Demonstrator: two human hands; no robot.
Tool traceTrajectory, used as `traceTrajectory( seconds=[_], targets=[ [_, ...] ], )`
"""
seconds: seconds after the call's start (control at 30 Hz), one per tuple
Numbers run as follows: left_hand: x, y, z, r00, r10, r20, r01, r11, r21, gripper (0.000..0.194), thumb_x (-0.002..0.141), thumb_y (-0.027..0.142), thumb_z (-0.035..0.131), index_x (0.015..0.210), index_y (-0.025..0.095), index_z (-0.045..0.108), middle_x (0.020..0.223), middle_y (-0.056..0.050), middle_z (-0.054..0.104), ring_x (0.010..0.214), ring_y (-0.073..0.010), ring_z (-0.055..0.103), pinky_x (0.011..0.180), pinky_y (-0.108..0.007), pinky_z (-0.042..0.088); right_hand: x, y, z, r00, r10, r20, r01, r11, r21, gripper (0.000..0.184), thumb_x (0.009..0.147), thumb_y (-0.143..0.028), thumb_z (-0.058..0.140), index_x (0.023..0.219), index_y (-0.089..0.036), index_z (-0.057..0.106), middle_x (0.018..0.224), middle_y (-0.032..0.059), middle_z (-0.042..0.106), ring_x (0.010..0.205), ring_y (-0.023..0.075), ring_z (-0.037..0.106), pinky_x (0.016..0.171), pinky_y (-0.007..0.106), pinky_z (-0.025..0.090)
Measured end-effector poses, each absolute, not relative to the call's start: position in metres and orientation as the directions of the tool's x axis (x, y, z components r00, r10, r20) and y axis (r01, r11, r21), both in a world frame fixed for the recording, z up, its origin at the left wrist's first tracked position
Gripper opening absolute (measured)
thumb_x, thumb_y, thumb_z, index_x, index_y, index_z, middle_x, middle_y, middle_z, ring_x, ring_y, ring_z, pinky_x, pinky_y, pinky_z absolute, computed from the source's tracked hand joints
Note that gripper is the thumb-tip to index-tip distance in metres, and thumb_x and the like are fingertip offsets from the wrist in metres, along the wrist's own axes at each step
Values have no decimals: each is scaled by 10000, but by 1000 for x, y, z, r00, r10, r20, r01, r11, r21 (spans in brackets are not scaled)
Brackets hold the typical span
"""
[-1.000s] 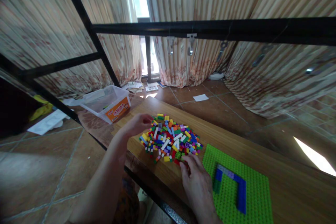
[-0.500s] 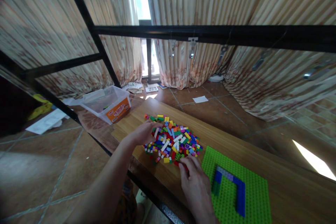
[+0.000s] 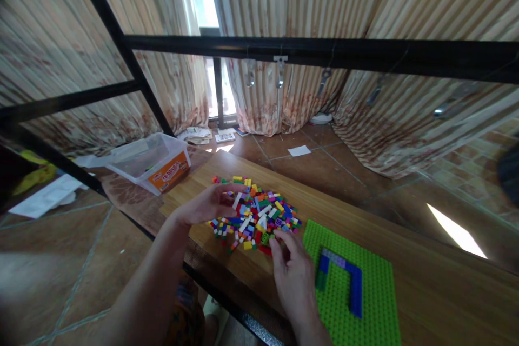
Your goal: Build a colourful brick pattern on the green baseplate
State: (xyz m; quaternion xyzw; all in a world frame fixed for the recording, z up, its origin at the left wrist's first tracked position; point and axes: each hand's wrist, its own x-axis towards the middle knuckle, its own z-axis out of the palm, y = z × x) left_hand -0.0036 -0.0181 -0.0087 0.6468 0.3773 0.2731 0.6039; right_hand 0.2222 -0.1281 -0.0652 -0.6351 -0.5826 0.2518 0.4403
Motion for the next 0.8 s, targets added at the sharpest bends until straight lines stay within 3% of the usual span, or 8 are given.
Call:
traceTrajectory(
  seconds=[0.13, 0.27, 0.4, 0.5, 0.57, 0.8],
  targets=[
    [20, -25, -6, 641, 765, -58, 9, 68, 998, 591, 702, 277, 776, 1247, 168, 574, 1031, -76, 668, 852, -172, 635, 765, -287, 511, 217, -124, -53, 288, 956, -47, 174, -100, -980, 501, 867, -569, 491, 1174, -191, 609, 917, 67, 704, 650, 174, 599, 598, 309, 492],
    [44, -30, -10, 666, 738, -113, 39, 117, 992, 492, 709, 345, 776, 1148, 166, 642, 1021, -61, 672, 851, -157, 621, 766, -271, 504, 217, -119, -50, 270, 954, -127, -41, -120, -992, 604, 869, -610, 454, 1305, -197, 511, 943, 68, 694, 630, 171, 584, 540, 299, 479],
    [64, -39, -10, 648, 715, -263, 52, 303, 952, 460, 713, 455, 751, 1026, 131, 661, 800, -44, 671, 719, -133, 630, 699, -257, 515, 224, -118, -52, 276, 960, -43, 77, -66, -995, 578, 903, -585, 397, 1337, -216, 499, 1021, 83, 682, 763, 196, 620, 598, 312, 492],
    [78, -47, -8, 634, 701, -326, 3, 419, 908, 468, 726, 544, 696, 917, 121, 637, 685, -36, 643, 627, -122, 630, 633, -238, 515, 228, -119, -52, 305, 947, 104, 243, 28, -970, 502, 919, -548, 385, 1223, -206, 590, 1105, 95, 666, 878, 207, 623, 711, 329, 495],
    [86, -50, -9, 622, 702, -348, -25, 461, 887, 481, 721, 581, 674, 873, 130, 603, 650, -24, 629, 587, -122, 630, 606, -238, 518, 229, -117, -52, 312, 937, 155, 328, 47, -943, 452, 918, -530, 400, 1124, -199, 627, 1041, 86, 681, 862, 204, 618, 727, 324, 483],
    [101, -49, -23, 504, 738, -448, 49, 493, 869, 451, 810, 591, 534, 838, 143, 587, 620, -12, 623, 506, -122, 619, 508, -218, 505, 224, -105, -67, 321, 945, 61, 262, -27, -965, 432, 895, -569, 422, 940, -189, 621, 802, 43, 677, 694, 180, 598, 604, 279, 457]
  ],
)
